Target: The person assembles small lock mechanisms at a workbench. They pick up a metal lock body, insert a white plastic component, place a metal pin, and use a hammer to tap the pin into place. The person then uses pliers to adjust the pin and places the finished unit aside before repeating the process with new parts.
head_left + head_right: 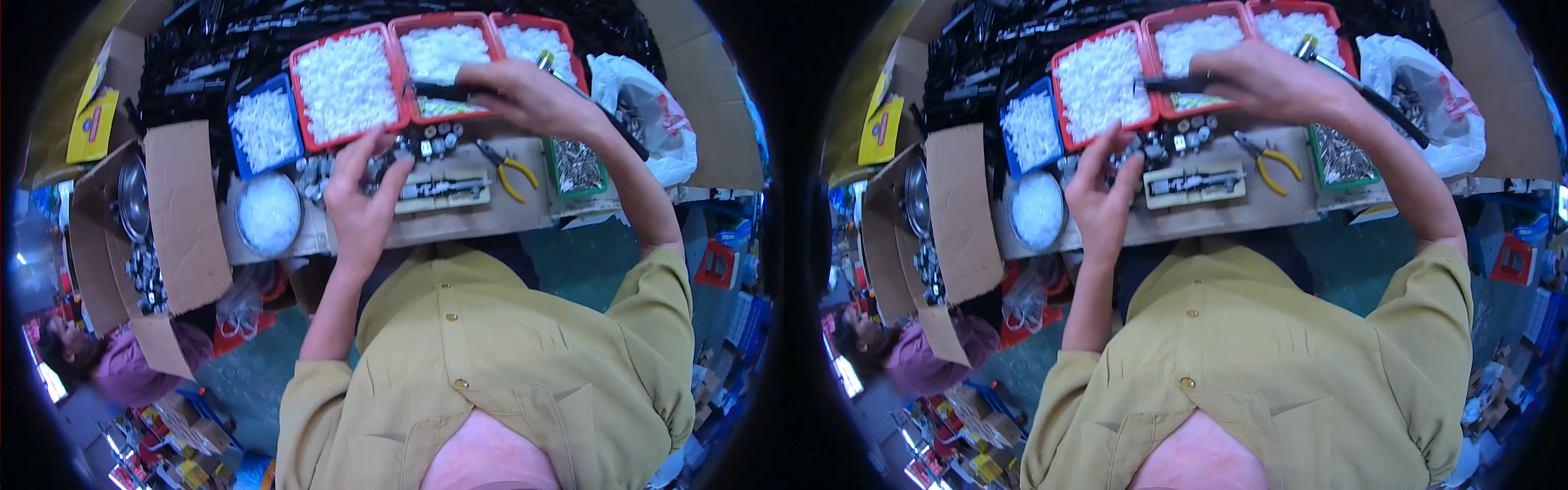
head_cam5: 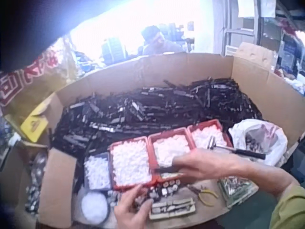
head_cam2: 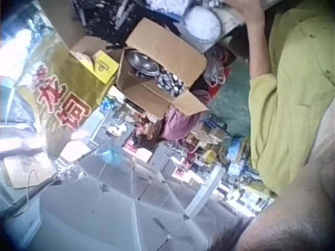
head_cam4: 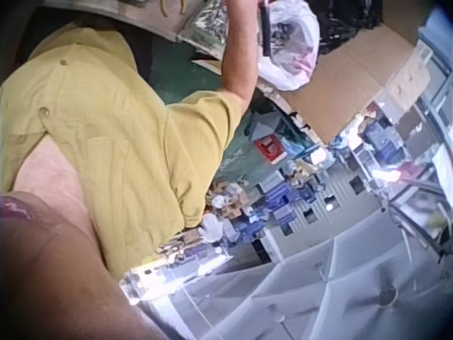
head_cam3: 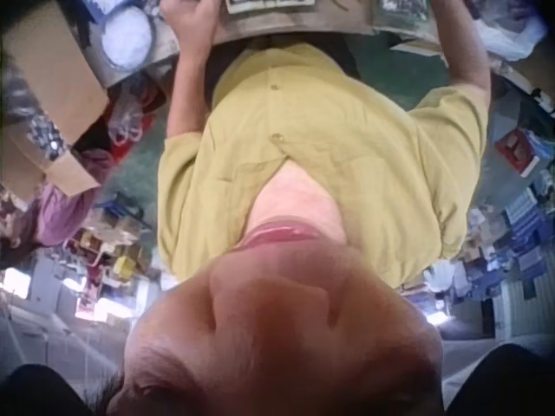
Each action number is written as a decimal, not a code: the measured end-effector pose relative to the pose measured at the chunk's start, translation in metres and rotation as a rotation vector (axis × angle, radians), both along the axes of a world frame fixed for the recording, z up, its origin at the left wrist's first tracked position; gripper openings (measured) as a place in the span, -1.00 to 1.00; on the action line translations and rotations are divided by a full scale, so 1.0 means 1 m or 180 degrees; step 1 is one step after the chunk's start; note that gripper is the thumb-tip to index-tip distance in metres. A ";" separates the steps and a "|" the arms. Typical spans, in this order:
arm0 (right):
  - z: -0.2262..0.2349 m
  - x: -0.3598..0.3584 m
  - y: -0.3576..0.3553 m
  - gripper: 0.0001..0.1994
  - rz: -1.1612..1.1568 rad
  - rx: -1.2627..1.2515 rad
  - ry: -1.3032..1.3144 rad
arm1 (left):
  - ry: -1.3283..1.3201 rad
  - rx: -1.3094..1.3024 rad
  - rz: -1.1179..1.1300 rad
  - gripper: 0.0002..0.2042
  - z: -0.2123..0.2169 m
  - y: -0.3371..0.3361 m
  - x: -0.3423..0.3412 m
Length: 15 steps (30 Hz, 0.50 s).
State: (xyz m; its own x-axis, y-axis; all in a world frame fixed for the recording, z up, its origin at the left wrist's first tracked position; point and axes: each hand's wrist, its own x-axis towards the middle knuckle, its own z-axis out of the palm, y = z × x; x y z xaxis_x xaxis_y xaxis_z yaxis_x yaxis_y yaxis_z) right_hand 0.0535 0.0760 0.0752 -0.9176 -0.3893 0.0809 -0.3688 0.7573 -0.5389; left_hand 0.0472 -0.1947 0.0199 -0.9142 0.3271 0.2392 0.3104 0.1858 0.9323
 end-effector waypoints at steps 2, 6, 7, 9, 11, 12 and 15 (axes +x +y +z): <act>-0.001 0.017 -0.023 -0.73 0.0253 -0.0123 -0.0444 | -0.0656 0.0759 -0.0119 -0.63 0.002 0.006 0.002; -0.027 0.040 -0.037 -0.70 0.0070 -0.0575 0.0124 | -0.1338 0.1418 -0.0115 -0.84 -0.005 0.003 0.015; -0.027 0.043 -0.041 -0.69 -0.0051 -0.0616 0.0334 | -0.1385 0.1514 -0.0052 -0.88 -0.005 0.002 0.016; -0.032 0.057 -0.048 -0.64 -0.0281 -0.0703 0.0586 | -0.1562 0.1550 0.0030 -0.88 -0.009 0.001 0.025; -0.035 0.069 -0.052 -0.64 -0.0361 -0.0455 0.0695 | -0.1687 0.1527 -0.0011 -0.89 -0.007 0.000 0.029; -0.038 0.073 -0.053 -0.63 -0.0401 -0.0332 0.0749 | -0.1700 0.1409 0.0002 -0.88 -0.008 -0.001 0.031; -0.057 0.080 -0.057 -0.67 -0.0546 -0.0550 0.0826 | -0.1538 0.1145 0.0143 -0.85 -0.015 -0.009 0.033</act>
State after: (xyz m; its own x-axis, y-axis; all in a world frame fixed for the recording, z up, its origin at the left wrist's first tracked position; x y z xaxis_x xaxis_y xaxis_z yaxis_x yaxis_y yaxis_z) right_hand 0.1337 0.0191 0.0179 -0.9086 -0.1916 0.3712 -0.3857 0.7260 -0.5694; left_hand 0.0799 -0.2034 0.0053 -0.9580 0.2612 -0.1183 -0.1648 -0.1642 0.9726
